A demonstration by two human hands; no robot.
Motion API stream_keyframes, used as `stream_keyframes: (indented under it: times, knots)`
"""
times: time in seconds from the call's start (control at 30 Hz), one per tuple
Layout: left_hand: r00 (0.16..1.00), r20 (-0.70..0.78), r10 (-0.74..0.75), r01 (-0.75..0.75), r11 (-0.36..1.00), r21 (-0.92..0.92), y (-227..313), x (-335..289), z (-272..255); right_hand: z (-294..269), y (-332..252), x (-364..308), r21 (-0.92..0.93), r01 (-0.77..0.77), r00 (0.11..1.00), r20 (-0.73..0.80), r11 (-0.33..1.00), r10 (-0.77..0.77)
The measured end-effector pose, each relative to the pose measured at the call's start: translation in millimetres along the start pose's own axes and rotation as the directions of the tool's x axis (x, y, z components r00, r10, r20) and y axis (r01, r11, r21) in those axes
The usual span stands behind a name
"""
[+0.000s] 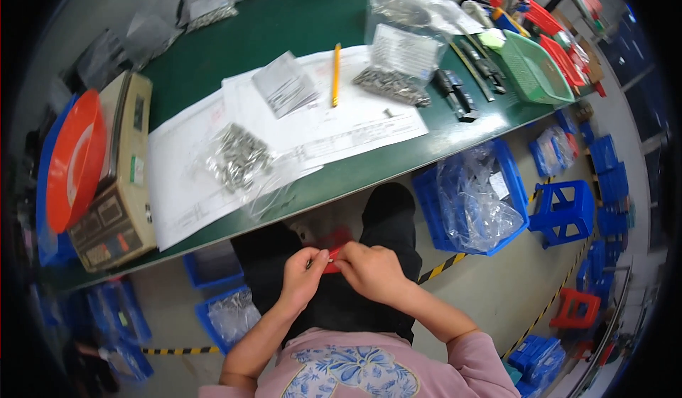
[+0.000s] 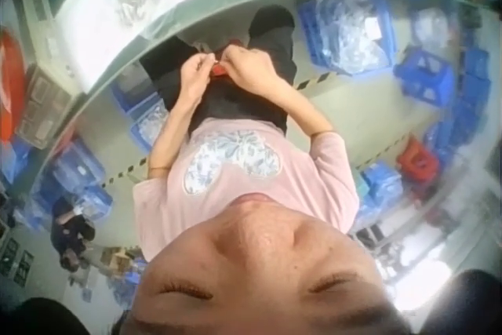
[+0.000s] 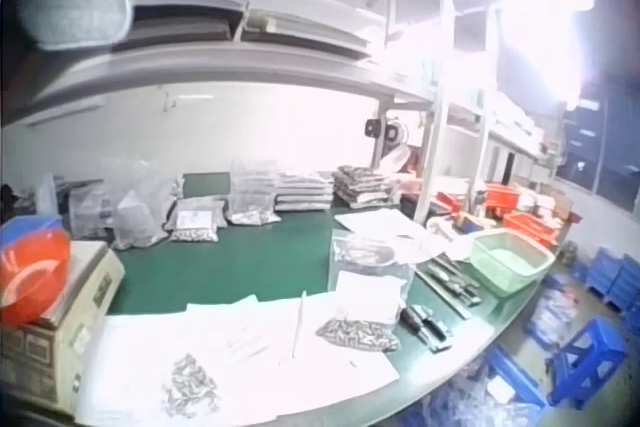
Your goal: Sorting small hardware components and packaging them into plastic bags for inventory or shipping.
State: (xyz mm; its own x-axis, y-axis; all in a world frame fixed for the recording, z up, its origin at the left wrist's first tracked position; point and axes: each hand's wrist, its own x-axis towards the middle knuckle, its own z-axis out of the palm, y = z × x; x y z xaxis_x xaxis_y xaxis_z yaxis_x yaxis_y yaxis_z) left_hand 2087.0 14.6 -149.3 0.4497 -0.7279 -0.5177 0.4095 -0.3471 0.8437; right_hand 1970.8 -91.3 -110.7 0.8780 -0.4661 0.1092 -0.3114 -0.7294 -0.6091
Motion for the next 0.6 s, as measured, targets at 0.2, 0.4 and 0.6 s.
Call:
stream_keyframes:
  times: [0.2,0.4,0.6]
  knots:
    - [0.994,-0.040,0.100,-0.099,0.995,0.020,-2.2,4.2,9.8,-5.3,1.6,-1.6,-0.004,-0.034,0.993,0.109,0.999,0.035]
    - [0.977,-0.053,0.209,-0.204,0.975,0.086,-8.8,6.0,7.4,-0.7,-2.9,2.0,-0.075,0.043,0.999,-0.018,0.996,-0.044]
    - [0.976,0.146,-0.160,0.206,0.898,-0.388,8.7,-1.4,-5.7,-4.9,-1.1,4.6,-0.040,0.060,0.998,-0.016,0.997,-0.060]
